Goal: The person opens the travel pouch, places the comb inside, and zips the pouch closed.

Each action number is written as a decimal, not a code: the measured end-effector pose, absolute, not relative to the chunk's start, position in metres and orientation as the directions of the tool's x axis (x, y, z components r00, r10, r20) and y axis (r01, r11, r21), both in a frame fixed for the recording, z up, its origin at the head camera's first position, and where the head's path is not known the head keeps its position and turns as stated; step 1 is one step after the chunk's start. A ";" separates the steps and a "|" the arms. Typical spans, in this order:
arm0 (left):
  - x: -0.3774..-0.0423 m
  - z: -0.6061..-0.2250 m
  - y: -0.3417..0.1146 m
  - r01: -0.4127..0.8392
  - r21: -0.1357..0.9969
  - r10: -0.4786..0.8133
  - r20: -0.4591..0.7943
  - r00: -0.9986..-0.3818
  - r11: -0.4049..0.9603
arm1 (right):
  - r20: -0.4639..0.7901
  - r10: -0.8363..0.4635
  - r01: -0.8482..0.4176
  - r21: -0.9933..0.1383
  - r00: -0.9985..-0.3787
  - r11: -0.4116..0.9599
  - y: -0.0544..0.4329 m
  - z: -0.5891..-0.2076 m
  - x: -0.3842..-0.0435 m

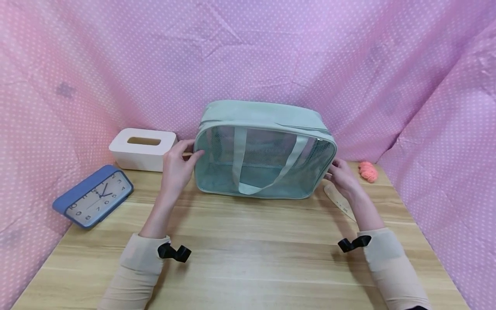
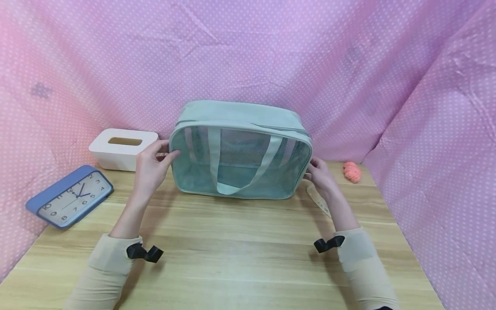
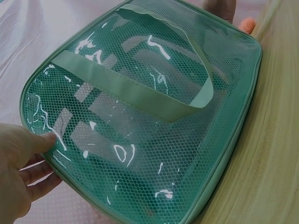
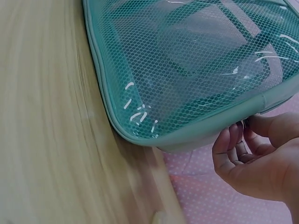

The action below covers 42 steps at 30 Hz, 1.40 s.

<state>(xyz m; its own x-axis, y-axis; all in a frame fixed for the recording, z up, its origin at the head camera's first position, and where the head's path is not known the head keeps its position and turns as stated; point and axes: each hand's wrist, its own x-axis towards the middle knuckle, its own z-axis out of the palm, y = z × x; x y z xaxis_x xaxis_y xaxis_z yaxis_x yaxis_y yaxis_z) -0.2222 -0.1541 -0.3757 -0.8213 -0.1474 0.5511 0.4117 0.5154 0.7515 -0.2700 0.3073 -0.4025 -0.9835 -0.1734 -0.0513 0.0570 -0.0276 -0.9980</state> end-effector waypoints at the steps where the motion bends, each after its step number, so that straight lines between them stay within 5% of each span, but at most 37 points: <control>1: -0.222 -0.375 -0.154 0.411 0.752 -0.148 0.551 -0.821 0.515 | -0.047 -0.170 0.050 -0.999 -0.984 -0.015 0.308 -0.401 -0.270; 18: -0.221 -0.377 -0.159 0.450 0.730 -0.159 0.597 -0.787 0.513 | -0.096 -0.161 0.023 -0.914 -0.982 0.405 0.320 -0.360 -0.275; 42: -0.219 -0.374 -0.155 0.438 0.736 -0.165 0.587 -0.792 0.516 | -0.129 -0.191 -0.040 -0.722 -0.973 0.691 0.321 -0.272 -0.283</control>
<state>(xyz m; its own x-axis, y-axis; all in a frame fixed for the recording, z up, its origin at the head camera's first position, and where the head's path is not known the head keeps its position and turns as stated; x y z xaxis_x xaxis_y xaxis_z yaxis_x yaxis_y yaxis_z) -0.2195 -0.1551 -0.3740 -0.7924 -0.1651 0.5872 0.4383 0.5155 0.7363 -0.2829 0.3215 -0.2719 -0.9730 -0.1908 -0.1295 -0.0395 0.6912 -0.7216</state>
